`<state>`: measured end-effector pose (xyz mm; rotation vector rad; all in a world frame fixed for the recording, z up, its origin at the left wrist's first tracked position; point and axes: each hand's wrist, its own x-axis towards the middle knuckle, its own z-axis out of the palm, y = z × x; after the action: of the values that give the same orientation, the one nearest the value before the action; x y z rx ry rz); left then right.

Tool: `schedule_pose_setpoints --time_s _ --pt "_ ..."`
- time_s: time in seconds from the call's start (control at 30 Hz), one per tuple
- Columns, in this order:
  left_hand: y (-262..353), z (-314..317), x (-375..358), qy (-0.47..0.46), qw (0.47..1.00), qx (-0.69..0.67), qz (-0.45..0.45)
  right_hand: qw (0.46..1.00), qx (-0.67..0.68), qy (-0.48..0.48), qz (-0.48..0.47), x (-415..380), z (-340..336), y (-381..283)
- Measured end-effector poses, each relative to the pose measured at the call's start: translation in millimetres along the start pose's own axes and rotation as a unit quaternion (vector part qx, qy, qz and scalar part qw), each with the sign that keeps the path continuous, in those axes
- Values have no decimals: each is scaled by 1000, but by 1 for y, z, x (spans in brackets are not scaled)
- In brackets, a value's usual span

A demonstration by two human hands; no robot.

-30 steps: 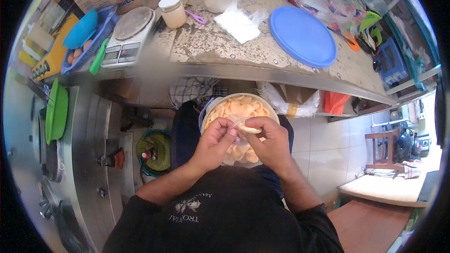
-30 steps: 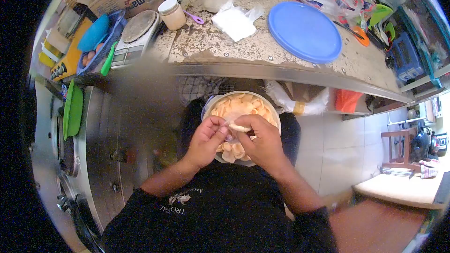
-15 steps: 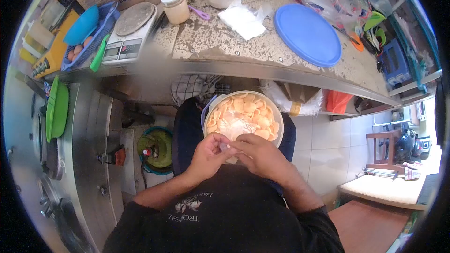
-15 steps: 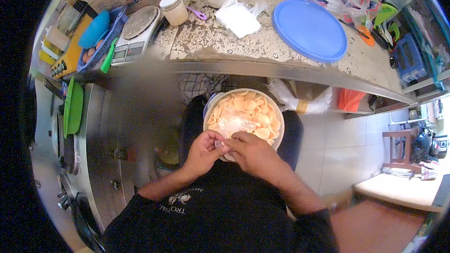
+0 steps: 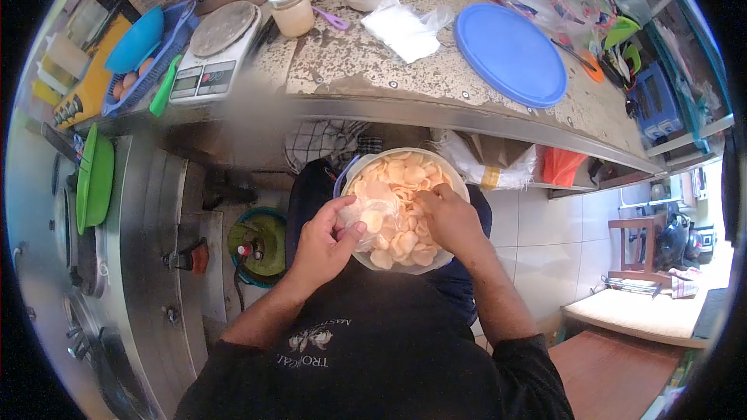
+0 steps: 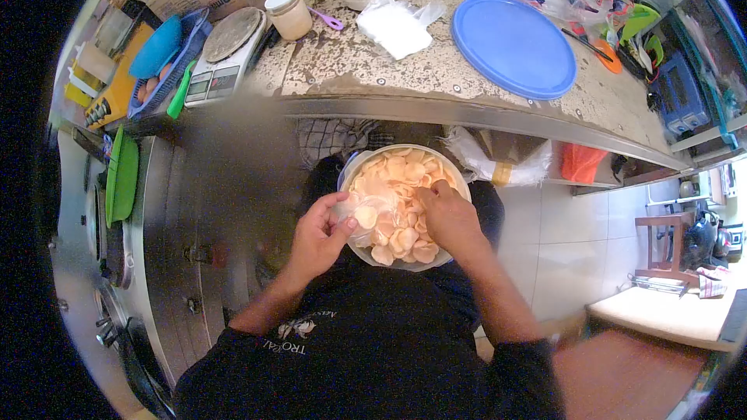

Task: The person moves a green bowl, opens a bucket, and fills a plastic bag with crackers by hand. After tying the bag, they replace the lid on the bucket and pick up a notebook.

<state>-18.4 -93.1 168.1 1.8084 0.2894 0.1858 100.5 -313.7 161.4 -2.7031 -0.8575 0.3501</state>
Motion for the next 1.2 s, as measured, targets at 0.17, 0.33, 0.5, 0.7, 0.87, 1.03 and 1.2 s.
schedule_pose_setpoints --time_s 0.17,0.33,0.5,0.7,0.87,1.03,1.2 --pt "7 -2 8 -20 994 99 40 999 36 15 20 -2 -4 1" --pt "18 0 16 0 983 132 129 998 44 41 -3 -3 -1 8" --pt "27 6 20 -9 990 75 116 937 317 108 95 -5 -12 13" --pt "19 21 27 -79 985 -147 37 775 620 71 96 -18 -35 5" --pt "17 31 25 -156 950 -267 -36 773 613 160 34 -22 -34 -25" --pt "22 37 19 -140 942 -300 -42 913 324 211 -133 -16 -39 -41" --pt "17 32 15 -143 946 -287 -43 934 254 184 -172 -19 -60 -42"
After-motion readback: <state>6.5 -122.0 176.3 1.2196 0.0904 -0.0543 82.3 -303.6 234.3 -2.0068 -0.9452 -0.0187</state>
